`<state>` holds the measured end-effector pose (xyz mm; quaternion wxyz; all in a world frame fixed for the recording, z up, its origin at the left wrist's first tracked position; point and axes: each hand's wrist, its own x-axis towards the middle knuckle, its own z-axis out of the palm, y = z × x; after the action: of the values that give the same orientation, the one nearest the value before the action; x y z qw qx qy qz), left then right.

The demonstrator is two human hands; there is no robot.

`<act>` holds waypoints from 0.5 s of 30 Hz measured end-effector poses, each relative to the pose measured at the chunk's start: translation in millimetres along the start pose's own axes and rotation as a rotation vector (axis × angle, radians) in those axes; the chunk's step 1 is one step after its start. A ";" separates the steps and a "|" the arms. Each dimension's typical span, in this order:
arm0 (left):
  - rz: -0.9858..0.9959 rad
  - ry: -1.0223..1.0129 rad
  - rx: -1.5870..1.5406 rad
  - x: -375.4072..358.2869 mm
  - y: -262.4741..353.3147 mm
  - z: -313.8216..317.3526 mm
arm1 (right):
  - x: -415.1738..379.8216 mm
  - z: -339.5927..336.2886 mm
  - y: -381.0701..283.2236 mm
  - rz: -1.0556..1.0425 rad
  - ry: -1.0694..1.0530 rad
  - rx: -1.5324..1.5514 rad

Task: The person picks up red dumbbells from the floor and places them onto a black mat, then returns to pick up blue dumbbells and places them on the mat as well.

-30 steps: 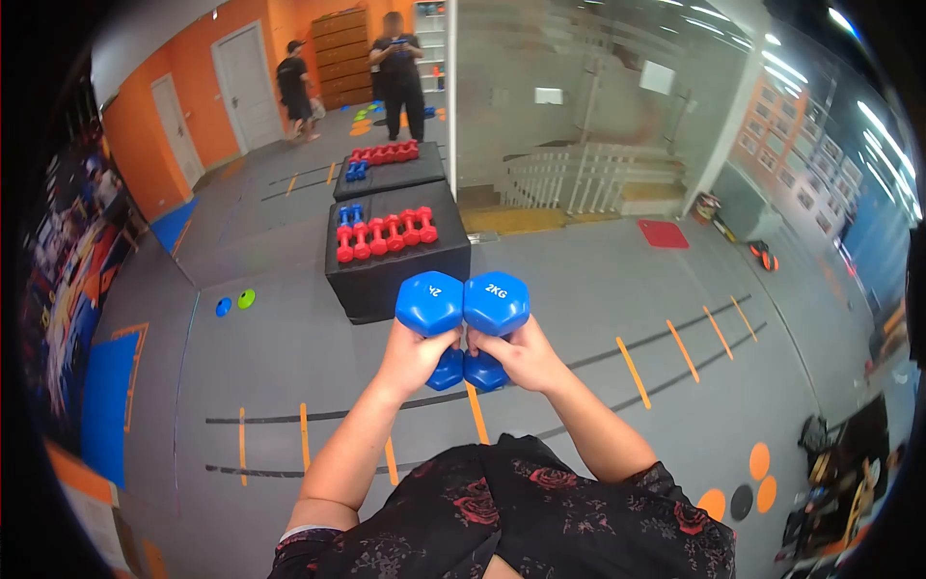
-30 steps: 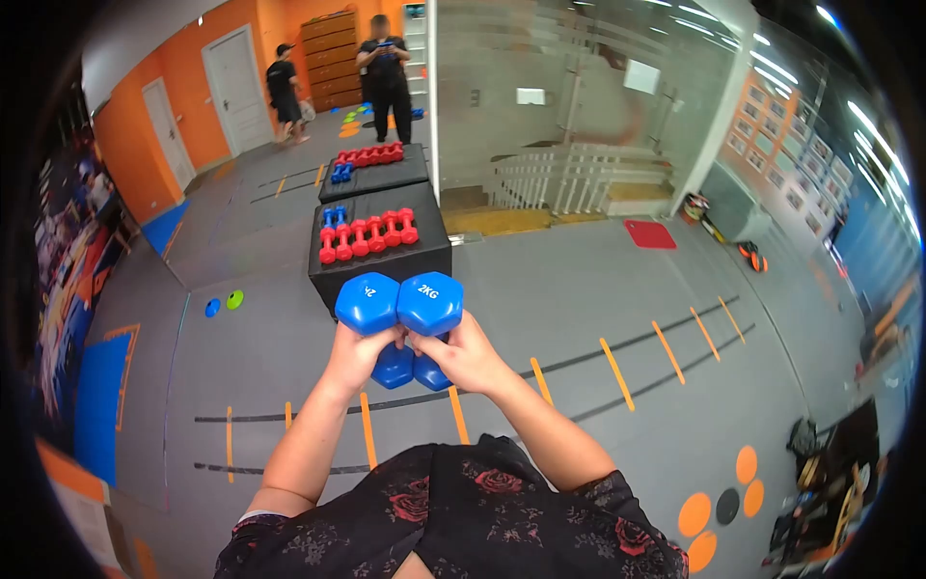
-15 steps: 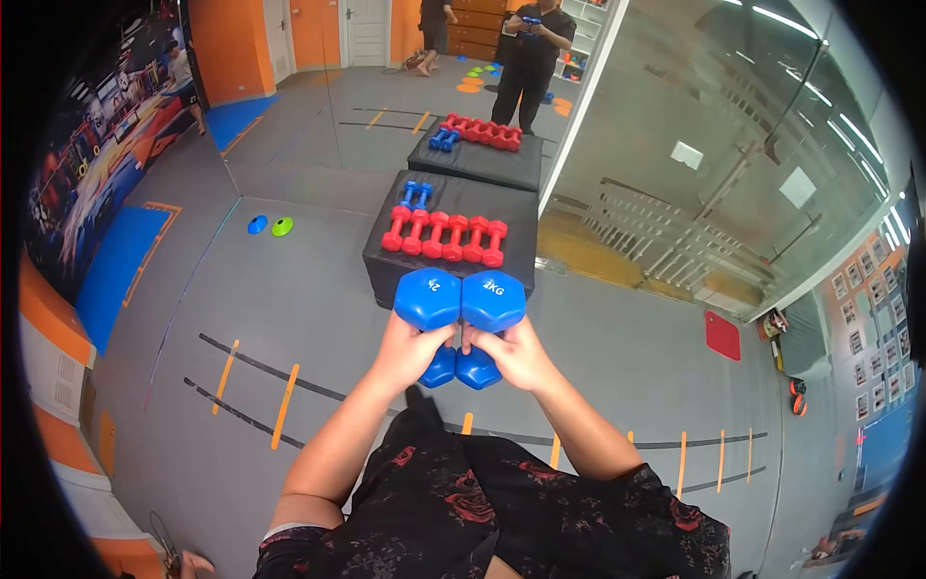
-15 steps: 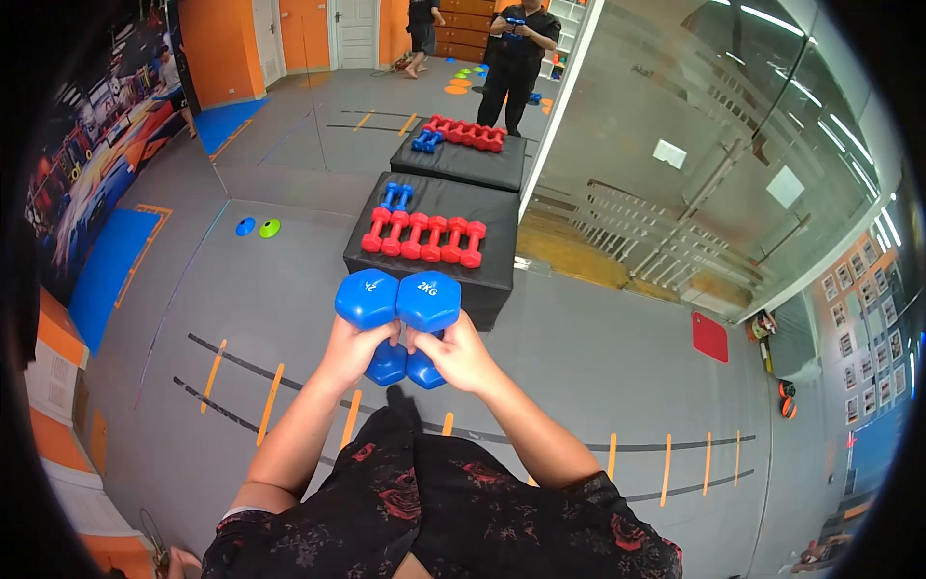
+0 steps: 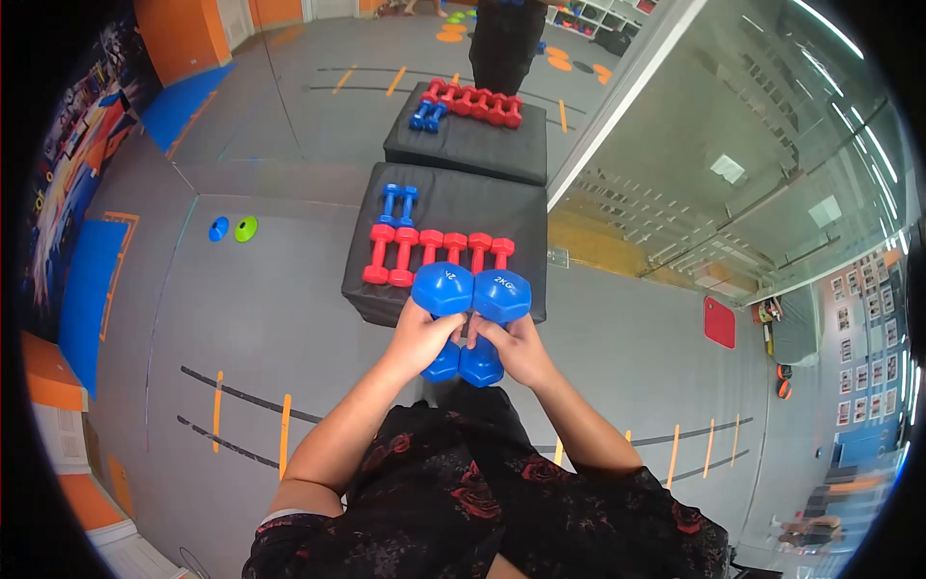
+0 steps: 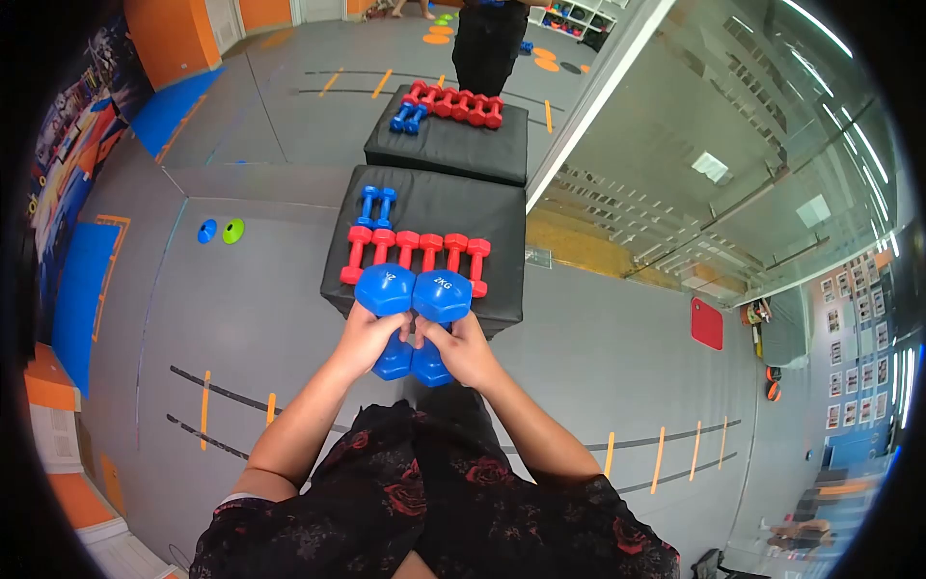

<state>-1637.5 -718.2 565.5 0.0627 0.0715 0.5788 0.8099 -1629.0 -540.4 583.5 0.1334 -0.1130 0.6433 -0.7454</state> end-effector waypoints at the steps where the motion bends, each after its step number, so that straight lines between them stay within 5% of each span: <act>1: -0.046 0.027 -0.037 15.9 -10.3 -4.2 | 17.0 -9.2 6.6 0.043 0.000 0.022; 11: -0.372 0.288 -0.139 196.9 -71.9 -56.7 | 215.2 -108.3 85.3 0.289 -0.062 0.206; 15: -0.397 0.335 -0.190 271.3 -107.6 -87.3 | 294.3 -132.4 118.0 0.381 0.079 0.256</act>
<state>-1918.3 -714.6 447.4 0.1301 -0.1844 0.5052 0.8330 -1944.1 -534.9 446.4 0.2595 0.0576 0.5580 -0.7861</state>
